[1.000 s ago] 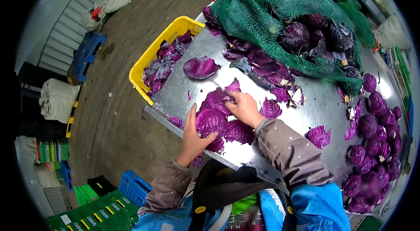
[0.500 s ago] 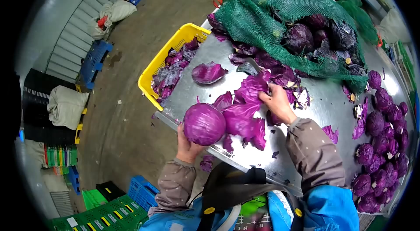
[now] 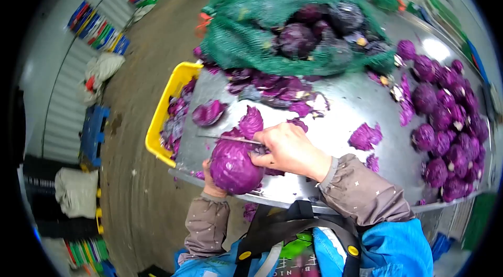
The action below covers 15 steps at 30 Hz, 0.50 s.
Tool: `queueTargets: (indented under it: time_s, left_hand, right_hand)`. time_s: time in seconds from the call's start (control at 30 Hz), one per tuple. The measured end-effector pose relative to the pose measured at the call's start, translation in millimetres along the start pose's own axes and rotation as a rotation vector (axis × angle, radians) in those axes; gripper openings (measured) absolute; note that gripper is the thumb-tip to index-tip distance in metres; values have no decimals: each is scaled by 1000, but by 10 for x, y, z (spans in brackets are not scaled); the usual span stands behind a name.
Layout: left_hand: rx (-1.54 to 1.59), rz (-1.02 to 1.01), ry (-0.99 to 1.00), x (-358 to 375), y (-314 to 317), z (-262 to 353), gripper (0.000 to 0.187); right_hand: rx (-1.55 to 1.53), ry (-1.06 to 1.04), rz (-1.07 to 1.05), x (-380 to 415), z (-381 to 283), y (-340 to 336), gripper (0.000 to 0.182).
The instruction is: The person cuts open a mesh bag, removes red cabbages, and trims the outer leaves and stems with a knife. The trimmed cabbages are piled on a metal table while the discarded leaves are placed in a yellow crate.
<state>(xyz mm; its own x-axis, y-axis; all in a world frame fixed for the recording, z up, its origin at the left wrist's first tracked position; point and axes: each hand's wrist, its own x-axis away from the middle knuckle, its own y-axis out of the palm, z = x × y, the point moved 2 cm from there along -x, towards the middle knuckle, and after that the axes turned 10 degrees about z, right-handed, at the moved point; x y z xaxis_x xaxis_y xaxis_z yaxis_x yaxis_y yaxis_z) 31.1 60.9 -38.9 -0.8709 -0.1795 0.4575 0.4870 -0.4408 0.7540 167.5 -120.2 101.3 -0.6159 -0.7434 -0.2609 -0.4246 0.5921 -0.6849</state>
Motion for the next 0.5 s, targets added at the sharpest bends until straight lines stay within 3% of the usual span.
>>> queueTargets:
  time_s: [0.03, 0.13, 0.17, 0.23, 0.27, 0.33, 0.4, 0.43, 0.5]
  left_hand:
    - [-63, -66, -68, -13, 28, 38, 79]
    - [-238, -278, -144, -17, 697, -27, 88]
    - [-215, -356, -197, -30, 831, -111, 91]
    - [-108, -477, -289, -135, 916, -363, 94]
    - [-25, -515, -317, -211, 938, -480, 95]
    - [-62, -472, -408, -341, 1047, -648, 94]
    - [-249, -392, -485, -562, 987, -876, 84]
    - [-393, -220, -456, -672, 901, -1017, 70]
    - [-545, -289, -563, -615, 1318, -1378, 66]
  right_hand:
    - [55, -43, 47, 79, 63, -18, 18]
    - [4, 78, 95, 322, 369, -96, 21]
    - [-163, 269, 156, 453, 518, -110, 21]
    - [-130, 671, 333, 794, 943, -187, 35]
    - [-11, 694, 412, 1022, 1133, -195, 50]
    - [-125, 738, 332, 1332, 1035, -314, 62]
    - [-644, 872, 241, 1602, 847, -344, 67]
    - [-740, 790, 317, 1722, 901, -313, 67]
    - [-1001, 631, 517, 2021, 1199, -143, 61]
